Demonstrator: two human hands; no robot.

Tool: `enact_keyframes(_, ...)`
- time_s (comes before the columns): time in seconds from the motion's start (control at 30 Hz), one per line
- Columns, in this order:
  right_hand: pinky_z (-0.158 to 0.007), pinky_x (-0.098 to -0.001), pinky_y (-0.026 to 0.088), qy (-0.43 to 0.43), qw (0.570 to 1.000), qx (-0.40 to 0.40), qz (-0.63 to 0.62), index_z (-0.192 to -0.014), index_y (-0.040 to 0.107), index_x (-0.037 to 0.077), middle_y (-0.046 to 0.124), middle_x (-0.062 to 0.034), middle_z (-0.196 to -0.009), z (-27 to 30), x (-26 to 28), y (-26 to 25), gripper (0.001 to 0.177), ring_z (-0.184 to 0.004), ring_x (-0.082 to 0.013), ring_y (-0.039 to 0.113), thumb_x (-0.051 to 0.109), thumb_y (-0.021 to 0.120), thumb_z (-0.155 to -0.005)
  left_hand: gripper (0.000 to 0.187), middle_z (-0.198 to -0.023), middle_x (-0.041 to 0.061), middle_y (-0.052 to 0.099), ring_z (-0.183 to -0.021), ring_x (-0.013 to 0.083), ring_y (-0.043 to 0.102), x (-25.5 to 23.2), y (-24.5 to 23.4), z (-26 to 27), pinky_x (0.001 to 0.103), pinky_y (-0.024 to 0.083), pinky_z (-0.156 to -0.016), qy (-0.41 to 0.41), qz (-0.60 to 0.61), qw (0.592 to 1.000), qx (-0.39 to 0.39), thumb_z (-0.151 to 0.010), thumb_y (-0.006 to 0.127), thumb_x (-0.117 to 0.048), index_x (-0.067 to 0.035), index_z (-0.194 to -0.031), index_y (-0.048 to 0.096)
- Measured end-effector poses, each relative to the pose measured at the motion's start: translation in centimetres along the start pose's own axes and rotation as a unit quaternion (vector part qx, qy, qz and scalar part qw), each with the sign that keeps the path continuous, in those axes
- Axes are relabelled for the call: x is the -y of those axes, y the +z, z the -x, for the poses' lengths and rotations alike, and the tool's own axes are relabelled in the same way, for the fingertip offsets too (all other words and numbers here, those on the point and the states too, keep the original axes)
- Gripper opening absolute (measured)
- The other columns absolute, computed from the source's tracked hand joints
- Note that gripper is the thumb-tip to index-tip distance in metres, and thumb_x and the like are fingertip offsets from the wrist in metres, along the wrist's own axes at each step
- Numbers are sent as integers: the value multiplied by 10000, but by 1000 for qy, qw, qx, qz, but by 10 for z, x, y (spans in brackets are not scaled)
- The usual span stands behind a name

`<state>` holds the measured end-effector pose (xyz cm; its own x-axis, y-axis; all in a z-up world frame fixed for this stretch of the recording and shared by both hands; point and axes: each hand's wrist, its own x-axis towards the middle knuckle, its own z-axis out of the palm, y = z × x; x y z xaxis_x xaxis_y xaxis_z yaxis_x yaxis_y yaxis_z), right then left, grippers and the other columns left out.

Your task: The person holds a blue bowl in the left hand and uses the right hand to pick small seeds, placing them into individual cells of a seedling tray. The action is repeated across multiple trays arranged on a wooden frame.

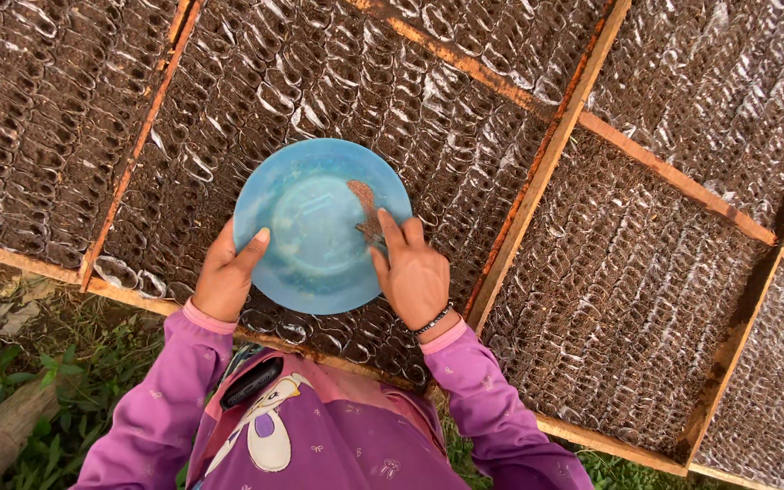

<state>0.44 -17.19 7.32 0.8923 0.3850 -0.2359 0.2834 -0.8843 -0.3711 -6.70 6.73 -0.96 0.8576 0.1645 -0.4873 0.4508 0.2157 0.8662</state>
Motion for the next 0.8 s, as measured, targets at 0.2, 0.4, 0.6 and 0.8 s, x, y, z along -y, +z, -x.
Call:
enact_keyframes(0.2,-507,-344,582,-2,999,26,37,-1104,670,57,517,-61,-956,7,-9,29,224,-522,-179,650,168,630,-913,385,-1175,120,631,-1052,206,580,-13,13,10,460,447,-997,10,16,1000,7,-1000,457,-37,-13,-1383,487)
enact_keyframes(0.4,-526,-293,545,52,987,-28,-148,-915,719,73,589,-28,-872,3,-23,22,115,-564,-212,663,172,661,-906,366,-1187,113,614,-1059,196,560,-19,21,6,434,442,-1000,13,19,1000,13,-1011,450,-53,-13,-1373,485)
enact_keyframes(0.6,-743,-335,397,106,888,-131,-428,-880,720,62,626,-72,-735,13,-59,-7,40,-689,-189,528,103,718,-877,379,-1201,82,605,-1047,155,544,-29,22,12,413,443,-1000,-1,25,1000,-7,-1001,474,-63,-23,-1378,484)
enact_keyframes(0.8,-604,-266,380,258,832,-171,-460,-888,692,30,557,-41,-629,48,-97,-9,81,-555,-124,442,104,677,-919,392,-1185,132,604,-1005,231,607,-26,-9,4,450,481,-954,-20,44,998,-50,-1019,421,-58,-44,-1409,450)
